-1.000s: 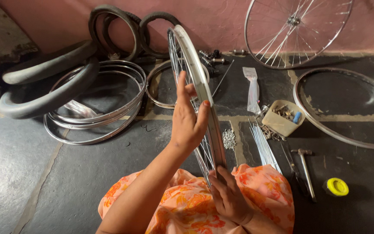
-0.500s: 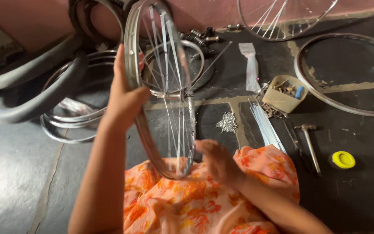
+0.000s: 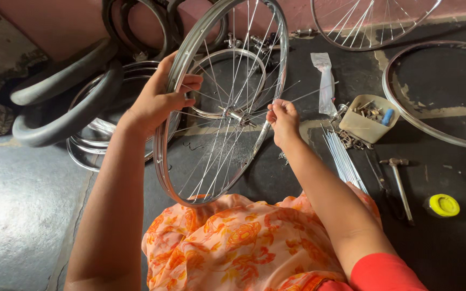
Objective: The person laces a bicycle wheel by inserting spokes through the rim and hub, then secures them with nipples. They rotate the wheel to access different sections and continue adding spokes around the circumference.
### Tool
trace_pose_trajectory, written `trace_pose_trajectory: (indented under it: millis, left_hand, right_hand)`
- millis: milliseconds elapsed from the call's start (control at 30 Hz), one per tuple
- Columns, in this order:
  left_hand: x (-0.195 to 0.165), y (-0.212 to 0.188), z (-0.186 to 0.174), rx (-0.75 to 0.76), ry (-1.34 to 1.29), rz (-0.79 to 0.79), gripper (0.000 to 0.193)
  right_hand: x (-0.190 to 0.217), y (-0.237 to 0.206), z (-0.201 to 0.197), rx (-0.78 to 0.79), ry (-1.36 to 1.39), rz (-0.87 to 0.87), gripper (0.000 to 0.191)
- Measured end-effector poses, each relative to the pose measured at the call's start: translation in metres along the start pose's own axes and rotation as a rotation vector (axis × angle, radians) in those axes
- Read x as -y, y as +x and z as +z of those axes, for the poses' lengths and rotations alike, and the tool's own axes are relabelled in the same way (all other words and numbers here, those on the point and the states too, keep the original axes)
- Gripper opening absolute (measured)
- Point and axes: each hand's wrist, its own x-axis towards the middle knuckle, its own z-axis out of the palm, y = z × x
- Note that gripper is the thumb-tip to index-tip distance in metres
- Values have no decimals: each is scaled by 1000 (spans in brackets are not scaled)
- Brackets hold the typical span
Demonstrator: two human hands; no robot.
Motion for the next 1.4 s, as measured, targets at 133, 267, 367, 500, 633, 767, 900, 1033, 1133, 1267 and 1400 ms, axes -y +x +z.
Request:
trace_pose_trajectory:
  millis: [133,267,367,500,633,767,900,1033,1133,1267,1400]
  left_hand:
    - [1,4,0,42,34,27,96]
    - [2,4,4,49,48,37,96]
    - [2,3,7,46,50,44,93]
    - [3,5,11,64,25,76,93]
    - [6,5,17,61,0,103,90]
    - [5,2,22,61,-10,90,88]
    - [2,-5,26,53,22,80,91]
    - [2,-7,26,41,4,63,92]
    - [2,-6,26,67,-33,86,92]
    - [3,-7,30,95,-14,130,92]
    - [3,-11,31,108,23,135,91]
  right_hand:
    - [-2,-3,-6,-28,-15,-24,7]
    - [-3,-8,-16,-44,-34,-23,6]
    - [-2,-12,-13,-46,-107,-117,9]
    - [3,-26,10,112,-692,-693,18]
    - [9,-46,48,352,-920,-946,35]
    - [20,-60,80,509,-1055,-1102,59]
    - [27,-76,103,441,-1311,-1113,83]
    - [38,-92,115,356,-1414,-1008,80]
    - [48,-98,123,366,-1468,-895,78]
    - [47,-98,131,385,-1534,-874,75]
    - [35,-84,125,284,-1478,-1104,53]
